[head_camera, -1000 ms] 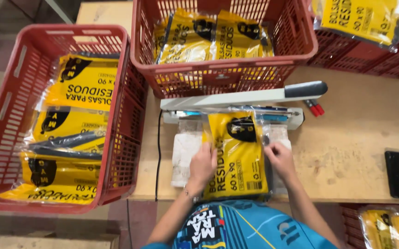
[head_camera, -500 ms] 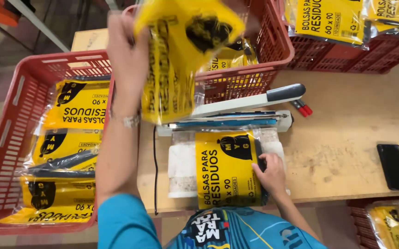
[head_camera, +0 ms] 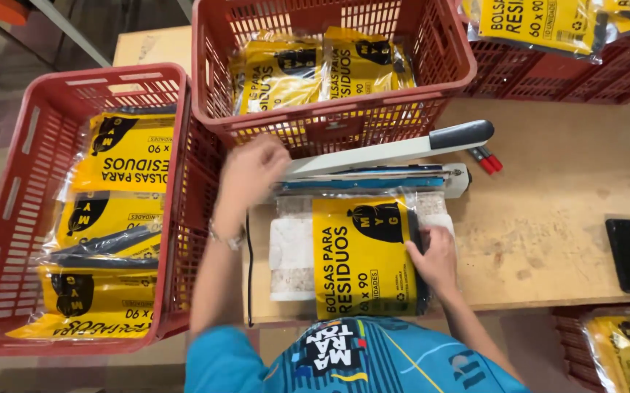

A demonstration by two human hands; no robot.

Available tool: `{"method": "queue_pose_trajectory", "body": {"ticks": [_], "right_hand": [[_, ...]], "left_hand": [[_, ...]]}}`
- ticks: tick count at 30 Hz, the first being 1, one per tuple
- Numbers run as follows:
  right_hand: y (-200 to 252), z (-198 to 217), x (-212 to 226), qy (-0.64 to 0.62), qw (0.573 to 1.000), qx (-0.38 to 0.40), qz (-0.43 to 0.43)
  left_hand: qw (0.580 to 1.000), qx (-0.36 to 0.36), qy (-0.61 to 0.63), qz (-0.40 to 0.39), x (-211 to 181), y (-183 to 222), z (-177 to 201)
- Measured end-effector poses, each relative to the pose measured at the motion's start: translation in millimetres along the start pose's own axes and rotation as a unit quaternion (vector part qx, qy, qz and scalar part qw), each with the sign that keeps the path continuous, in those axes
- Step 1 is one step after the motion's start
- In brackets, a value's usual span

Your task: Sealing plastic bags using a manual heat sealer and sorting them into crates

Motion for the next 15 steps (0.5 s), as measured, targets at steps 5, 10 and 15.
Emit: {"method": "queue_pose_trajectory", "body": {"ticks": [5, 10, 15], "right_hand": [[-54, 12, 28, -0.015, 0.993, 0.068, -0.096], [-96, -11, 24, 0.0, 0.972, 0.144, -0.186], [-105, -28, 19, 0.055, 0.978, 0.179, -0.087]], "left_hand": [[0.963, 0.191, -0.061, 0.18, 46, 89, -98], [0.978, 0.087, -0.124, 0.145, 79, 126, -166], [0.986, 0.033, -0.105, 0.126, 76, 138, -170]]}}
Point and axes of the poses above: each hand's wrist, its own y-axis away from the middle knuckle, its own z-axis out of the back of the hand, x = y × z, the point moved 2 cm from there along -y, towards the middle knuckle, and after that the axes turned 6 degrees about y, right-handed, at the moved point
